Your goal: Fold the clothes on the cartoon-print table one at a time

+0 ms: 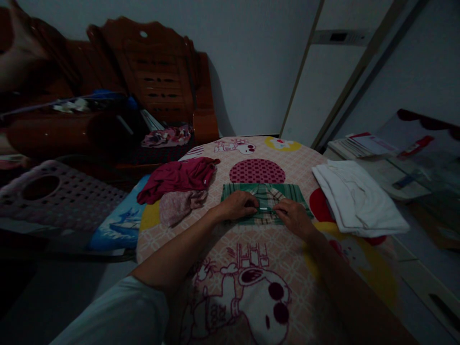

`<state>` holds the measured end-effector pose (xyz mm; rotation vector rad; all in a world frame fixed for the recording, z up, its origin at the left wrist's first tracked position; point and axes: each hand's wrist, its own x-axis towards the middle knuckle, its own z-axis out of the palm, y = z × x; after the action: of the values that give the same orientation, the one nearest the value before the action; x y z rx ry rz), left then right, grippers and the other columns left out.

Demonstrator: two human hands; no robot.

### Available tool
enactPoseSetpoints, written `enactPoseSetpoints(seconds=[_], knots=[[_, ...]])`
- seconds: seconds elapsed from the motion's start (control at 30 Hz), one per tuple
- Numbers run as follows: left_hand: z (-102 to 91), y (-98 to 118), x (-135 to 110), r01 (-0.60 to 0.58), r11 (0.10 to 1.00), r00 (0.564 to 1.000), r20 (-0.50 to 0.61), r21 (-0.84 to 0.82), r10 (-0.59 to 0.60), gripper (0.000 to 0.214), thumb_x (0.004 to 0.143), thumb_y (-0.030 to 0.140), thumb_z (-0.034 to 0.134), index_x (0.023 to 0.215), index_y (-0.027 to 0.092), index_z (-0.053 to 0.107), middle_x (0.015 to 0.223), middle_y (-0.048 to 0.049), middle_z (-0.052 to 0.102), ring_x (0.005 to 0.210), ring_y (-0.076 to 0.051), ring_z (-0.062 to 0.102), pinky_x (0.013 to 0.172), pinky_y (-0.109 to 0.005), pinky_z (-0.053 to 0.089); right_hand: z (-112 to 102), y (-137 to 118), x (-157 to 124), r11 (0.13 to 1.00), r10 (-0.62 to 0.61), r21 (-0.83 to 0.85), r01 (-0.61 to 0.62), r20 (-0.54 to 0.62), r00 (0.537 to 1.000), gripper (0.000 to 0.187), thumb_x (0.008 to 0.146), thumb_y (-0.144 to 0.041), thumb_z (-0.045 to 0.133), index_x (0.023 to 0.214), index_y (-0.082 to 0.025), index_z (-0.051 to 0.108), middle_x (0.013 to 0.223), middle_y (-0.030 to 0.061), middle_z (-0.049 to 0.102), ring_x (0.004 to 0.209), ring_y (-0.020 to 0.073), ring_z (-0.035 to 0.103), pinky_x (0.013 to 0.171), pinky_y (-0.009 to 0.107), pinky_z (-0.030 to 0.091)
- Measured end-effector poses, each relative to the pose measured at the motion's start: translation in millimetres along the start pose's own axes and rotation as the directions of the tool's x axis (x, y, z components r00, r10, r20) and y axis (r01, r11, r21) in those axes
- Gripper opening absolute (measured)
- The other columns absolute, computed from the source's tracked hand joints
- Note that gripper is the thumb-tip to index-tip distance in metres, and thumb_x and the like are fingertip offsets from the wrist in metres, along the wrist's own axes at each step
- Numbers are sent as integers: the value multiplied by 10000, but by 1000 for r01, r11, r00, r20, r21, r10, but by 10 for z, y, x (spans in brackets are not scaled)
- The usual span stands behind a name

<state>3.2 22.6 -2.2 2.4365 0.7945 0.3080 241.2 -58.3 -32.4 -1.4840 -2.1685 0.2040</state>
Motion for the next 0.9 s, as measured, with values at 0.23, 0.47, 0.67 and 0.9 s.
enactPoseSetpoints(seconds=[0.23, 0.47, 0.67, 0.9], knots=[[193, 208, 12, 115, 966, 988, -130, 230, -87, 196, 815, 315, 655, 973, 206, 697, 973, -65, 701, 886, -227, 647, 744, -291, 482, -13, -47, -1, 999, 35, -22, -34, 34, 999, 99, 868, -218, 615, 911, -189, 700, 863, 61, 649, 785, 193, 611, 706, 302, 446], [184, 188, 37, 123, 971, 985, -144, 203, -95, 174, 856, 225, 563, 924, 198, 721, 954, -59, 711, 868, -208, 648, 757, -285, 482, 10, -61, 1, 996, 32, -86, -29, 31, 999, 165, 903, -200, 559, 901, -207, 724, 867, 69, 644, 819, 199, 607, 729, 303, 437], [143, 174, 30, 97, 982, 990, -116, 164, -79, 171, 841, 255, 612, 952, 206, 733, 968, -51, 717, 877, -199, 649, 778, -271, 486, -6, -95, 24, 994, 46, -96, -43, 25, 999, 220, 931, -214, 511, 827, -203, 704, 821, 61, 630, 774, 184, 586, 701, 289, 408], [195, 131, 67, 142, 980, 979, -167, 142, -118, 190, 885, 207, 537, 923, 180, 721, 945, -65, 720, 863, -196, 651, 793, -282, 488, 3, -124, 51, 992, 94, -88, -94, 4, 996, 221, 928, -210, 499, 773, -193, 655, 801, 51, 621, 729, 168, 567, 677, 278, 380]])
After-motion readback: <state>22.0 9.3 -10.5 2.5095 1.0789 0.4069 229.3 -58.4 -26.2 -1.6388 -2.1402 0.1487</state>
